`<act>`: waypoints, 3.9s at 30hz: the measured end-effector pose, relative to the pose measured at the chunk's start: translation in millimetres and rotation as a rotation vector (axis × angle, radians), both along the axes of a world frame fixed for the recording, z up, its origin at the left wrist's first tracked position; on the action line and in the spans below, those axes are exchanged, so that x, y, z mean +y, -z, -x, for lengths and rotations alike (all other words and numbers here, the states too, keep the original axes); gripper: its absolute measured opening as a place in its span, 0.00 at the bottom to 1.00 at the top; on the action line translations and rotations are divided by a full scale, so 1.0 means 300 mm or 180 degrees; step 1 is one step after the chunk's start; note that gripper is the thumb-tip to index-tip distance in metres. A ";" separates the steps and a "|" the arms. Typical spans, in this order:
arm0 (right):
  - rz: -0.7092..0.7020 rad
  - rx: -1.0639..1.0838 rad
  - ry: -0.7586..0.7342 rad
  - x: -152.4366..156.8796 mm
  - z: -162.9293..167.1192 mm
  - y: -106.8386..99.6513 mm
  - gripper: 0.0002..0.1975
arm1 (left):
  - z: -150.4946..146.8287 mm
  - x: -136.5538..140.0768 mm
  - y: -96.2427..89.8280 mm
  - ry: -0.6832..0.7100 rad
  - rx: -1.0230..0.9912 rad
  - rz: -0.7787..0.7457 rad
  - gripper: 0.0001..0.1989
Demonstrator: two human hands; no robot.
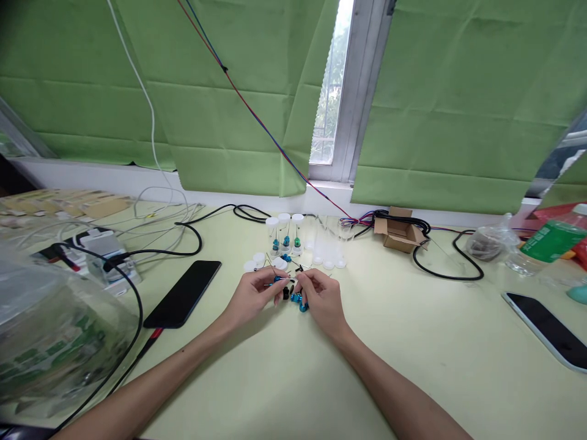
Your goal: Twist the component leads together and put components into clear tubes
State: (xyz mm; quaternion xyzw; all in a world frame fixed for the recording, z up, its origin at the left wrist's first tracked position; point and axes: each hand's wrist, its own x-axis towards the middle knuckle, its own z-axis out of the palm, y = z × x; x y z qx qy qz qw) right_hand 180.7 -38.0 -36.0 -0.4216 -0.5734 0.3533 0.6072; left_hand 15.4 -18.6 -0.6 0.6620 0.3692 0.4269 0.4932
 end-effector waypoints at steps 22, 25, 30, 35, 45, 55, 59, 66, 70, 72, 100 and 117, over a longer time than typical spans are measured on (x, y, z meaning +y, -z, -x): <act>0.0031 0.0124 -0.0077 0.006 0.004 0.009 0.14 | 0.002 0.001 -0.003 -0.0052 0.0007 0.0154 0.12; 0.0011 0.0093 -0.0089 0.004 0.003 0.012 0.15 | 0.003 0.004 -0.003 -0.0048 0.0017 0.0177 0.12; 0.0024 0.0074 -0.0091 0.003 0.003 0.015 0.16 | 0.001 0.003 -0.003 -0.0058 0.0093 0.0069 0.10; 0.0051 0.0075 -0.0096 0.004 0.003 0.009 0.18 | -0.001 0.001 0.010 -0.0033 0.0149 -0.0165 0.09; 0.0026 0.0044 -0.0079 0.008 0.004 0.015 0.19 | 0.004 0.006 0.017 0.0028 0.0192 -0.0415 0.09; -0.0012 0.0024 -0.0069 0.012 0.001 0.017 0.19 | 0.002 0.009 0.024 0.0053 0.0206 -0.0430 0.09; -0.0023 0.0002 -0.0061 0.013 -0.001 0.016 0.19 | 0.002 0.010 0.029 0.0072 0.0179 -0.0451 0.08; -0.0027 -0.0011 -0.0039 0.010 0.002 0.012 0.20 | 0.001 0.013 0.033 0.0081 0.0177 -0.0450 0.09; -0.0035 -0.0007 -0.0052 0.010 0.003 0.012 0.20 | 0.002 0.012 0.028 0.0047 0.0236 -0.0487 0.10; -0.0033 -0.0007 -0.0049 0.009 0.003 0.012 0.20 | 0.001 0.010 0.024 0.0049 0.0222 -0.0467 0.11; -0.0018 0.0058 -0.0090 0.007 0.001 0.009 0.20 | 0.000 0.009 0.041 0.0065 0.0257 -0.0475 0.10; -0.0012 0.0029 -0.0056 0.008 0.000 0.003 0.20 | -0.005 0.009 0.048 -0.0002 0.0320 -0.0569 0.11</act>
